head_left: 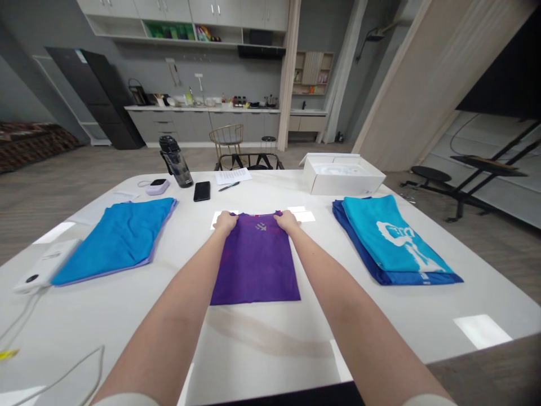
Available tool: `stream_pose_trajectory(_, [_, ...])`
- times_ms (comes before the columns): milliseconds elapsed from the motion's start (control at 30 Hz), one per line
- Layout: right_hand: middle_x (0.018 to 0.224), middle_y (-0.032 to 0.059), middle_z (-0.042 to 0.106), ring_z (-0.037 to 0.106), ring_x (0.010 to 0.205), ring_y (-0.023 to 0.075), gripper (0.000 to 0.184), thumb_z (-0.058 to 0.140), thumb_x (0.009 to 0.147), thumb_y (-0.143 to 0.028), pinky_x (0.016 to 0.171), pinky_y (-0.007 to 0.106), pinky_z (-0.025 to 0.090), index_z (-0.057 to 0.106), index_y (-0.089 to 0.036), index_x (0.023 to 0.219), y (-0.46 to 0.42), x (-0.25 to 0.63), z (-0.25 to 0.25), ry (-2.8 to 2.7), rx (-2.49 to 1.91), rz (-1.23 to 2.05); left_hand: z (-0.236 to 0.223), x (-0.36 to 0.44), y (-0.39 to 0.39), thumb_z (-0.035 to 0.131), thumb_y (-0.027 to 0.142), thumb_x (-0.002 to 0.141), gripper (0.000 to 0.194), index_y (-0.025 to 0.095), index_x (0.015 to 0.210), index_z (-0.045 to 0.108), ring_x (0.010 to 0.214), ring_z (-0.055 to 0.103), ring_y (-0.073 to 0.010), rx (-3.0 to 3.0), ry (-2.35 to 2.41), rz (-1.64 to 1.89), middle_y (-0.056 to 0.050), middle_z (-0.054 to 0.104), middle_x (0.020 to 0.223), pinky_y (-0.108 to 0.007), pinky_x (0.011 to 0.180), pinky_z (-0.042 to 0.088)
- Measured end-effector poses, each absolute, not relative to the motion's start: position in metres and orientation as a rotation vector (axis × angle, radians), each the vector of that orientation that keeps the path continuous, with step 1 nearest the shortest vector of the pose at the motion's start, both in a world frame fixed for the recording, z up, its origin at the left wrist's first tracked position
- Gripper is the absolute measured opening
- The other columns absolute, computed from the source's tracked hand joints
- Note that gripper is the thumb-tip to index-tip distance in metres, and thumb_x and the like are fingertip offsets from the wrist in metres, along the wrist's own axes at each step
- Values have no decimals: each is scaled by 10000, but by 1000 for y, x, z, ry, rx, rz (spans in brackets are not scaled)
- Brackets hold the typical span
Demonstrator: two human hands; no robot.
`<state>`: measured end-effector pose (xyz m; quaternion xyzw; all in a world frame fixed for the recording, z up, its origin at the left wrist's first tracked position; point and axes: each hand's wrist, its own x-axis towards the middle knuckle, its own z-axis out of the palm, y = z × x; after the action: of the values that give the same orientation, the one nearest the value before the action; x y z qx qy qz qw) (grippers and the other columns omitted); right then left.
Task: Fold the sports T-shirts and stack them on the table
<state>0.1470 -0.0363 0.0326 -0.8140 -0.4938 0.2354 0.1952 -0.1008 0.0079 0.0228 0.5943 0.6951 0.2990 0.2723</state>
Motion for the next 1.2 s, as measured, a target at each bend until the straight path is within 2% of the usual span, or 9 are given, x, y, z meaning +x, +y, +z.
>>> stream_pose_trajectory(67, [1166,131,722,631,1161,350,296,662,864,-436,1031,561,387,706,-221,1062,-37,150,32,-1399,-2247,649,20,-104,9,778,429,729,266,193,817,691,949,676,-324,1597,1852,827,-120,745,861,-423,830,459])
stream_pose_trajectory(200, [1072,91,735,664,1041,272,233,596,910,-410,913,394,474,695,-219,1000,-51,163,36,-1456,-2094,593,26,-111,6,701,456,776,268,200,854,709,846,652,-228,1672,1638,942,-53,735,861,-328,777,459])
stream_pose_trajectory(333, [880,42,712,642,822,209,205,565,912,-392,755,298,474,656,-208,904,-87,179,48,-1507,-1811,483,53,-107,-11,738,468,708,327,187,873,707,747,592,-182,1716,1243,1034,-14,681,771,-304,720,438])
stream_pose_trajectory(467, [718,3,634,558,669,193,251,575,898,-449,644,293,423,633,-212,838,-144,195,66,-1485,-1516,391,92,-93,-43,804,483,652,373,184,855,716,727,574,-169,1748,984,877,-7,675,759,-303,714,438])
stream_pose_trajectory(600, [761,7,645,546,680,186,282,575,926,-471,666,299,428,671,-206,935,-216,212,89,-1417,-1457,323,124,-69,-81,834,478,651,364,188,841,724,750,589,-168,1728,862,884,-13,693,795,-306,735,453])
stream_pose_trajectory(733, [784,10,650,542,682,177,297,595,941,-478,650,296,436,687,-201,1000,-294,235,101,-1263,-1492,236,140,-28,-122,852,433,672,328,188,844,717,703,587,-146,1658,730,878,0,681,771,-277,677,454])
stream_pose_trajectory(900, [941,37,706,620,816,202,275,648,928,-459,757,326,501,699,-213,1040,-373,291,119,-1068,-1508,85,168,48,-174,845,416,710,301,185,848,711,642,575,-122,1609,496,755,6,670,748,-245,600,446])
stream_pose_trajectory(1067, [917,26,726,649,804,207,293,691,888,-480,752,332,525,714,-227,1033,-382,391,181,-1014,-1563,-155,204,141,-191,844,404,716,302,185,872,707,702,593,-115,1516,360,959,15,674,785,-219,636,461])
stream_pose_trajectory(1200, [923,49,739,660,825,223,329,676,865,-503,796,350,526,726,-202,990,-329,476,199,-1110,-1685,-279,181,221,-170,819,422,725,332,183,920,696,682,586,-113,1357,418,970,16,666,775,-224,626,467])
